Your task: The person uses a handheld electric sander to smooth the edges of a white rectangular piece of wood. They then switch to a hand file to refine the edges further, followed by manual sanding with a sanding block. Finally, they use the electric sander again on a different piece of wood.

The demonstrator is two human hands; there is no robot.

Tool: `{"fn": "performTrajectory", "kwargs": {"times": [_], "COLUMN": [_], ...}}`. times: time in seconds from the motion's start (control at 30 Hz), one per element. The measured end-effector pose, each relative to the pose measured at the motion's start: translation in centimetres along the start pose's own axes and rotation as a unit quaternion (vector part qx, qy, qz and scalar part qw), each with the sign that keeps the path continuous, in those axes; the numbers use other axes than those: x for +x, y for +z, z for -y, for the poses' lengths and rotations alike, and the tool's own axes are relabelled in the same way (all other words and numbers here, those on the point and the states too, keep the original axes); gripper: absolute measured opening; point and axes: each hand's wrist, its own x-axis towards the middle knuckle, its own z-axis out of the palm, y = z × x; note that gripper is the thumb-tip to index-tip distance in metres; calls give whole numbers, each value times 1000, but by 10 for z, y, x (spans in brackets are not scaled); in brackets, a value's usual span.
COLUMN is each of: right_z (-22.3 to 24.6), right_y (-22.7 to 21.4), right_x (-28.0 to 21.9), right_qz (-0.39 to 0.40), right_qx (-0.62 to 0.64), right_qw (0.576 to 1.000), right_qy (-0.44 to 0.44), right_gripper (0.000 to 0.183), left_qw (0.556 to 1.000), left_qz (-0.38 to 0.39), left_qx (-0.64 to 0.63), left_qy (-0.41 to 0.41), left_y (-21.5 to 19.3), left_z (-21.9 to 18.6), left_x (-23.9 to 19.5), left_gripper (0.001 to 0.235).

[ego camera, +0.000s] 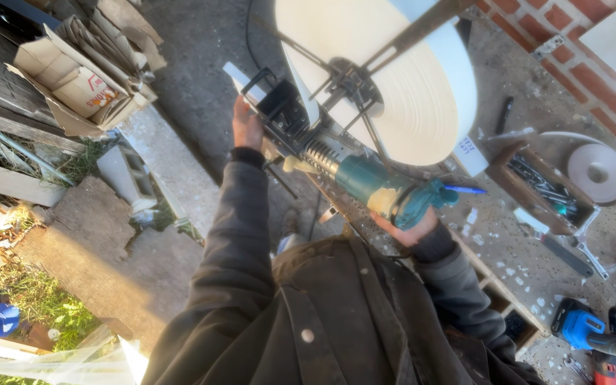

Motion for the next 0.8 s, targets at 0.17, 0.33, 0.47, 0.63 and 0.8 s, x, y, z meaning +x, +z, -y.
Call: {"fn": "performTrajectory", "kwargs": {"times": [0.17,0.33,0.47,0.63,0.8], "right_z": [4,-26,-37,-49,-63], "right_y": [3,25,27,36,46], "right_x": [3,-18,-24,-34,-43], "right_qz": [-34,-98,-27,6,-50], "right_qx": [241,799,693,530,843], "right_qw": [960,433,649,794,438], "right_qy": [140,406,313,297,308], "right_gripper": [34,40,44,50,45], "left_qw": [996,1000,975,940,859], "left_qz": [28,-7,-166,-214,-115], "left_qx": [-78,7,-67,11,321], "left_qy": [20,-23,128,267,381], "left_y": [-3,2,4,15,37], "left_z": [21,-22,-33,-90,-140], "left_x": [9,-22,-29,-60,-88], "left_gripper": [79,85,67,37,16]}}
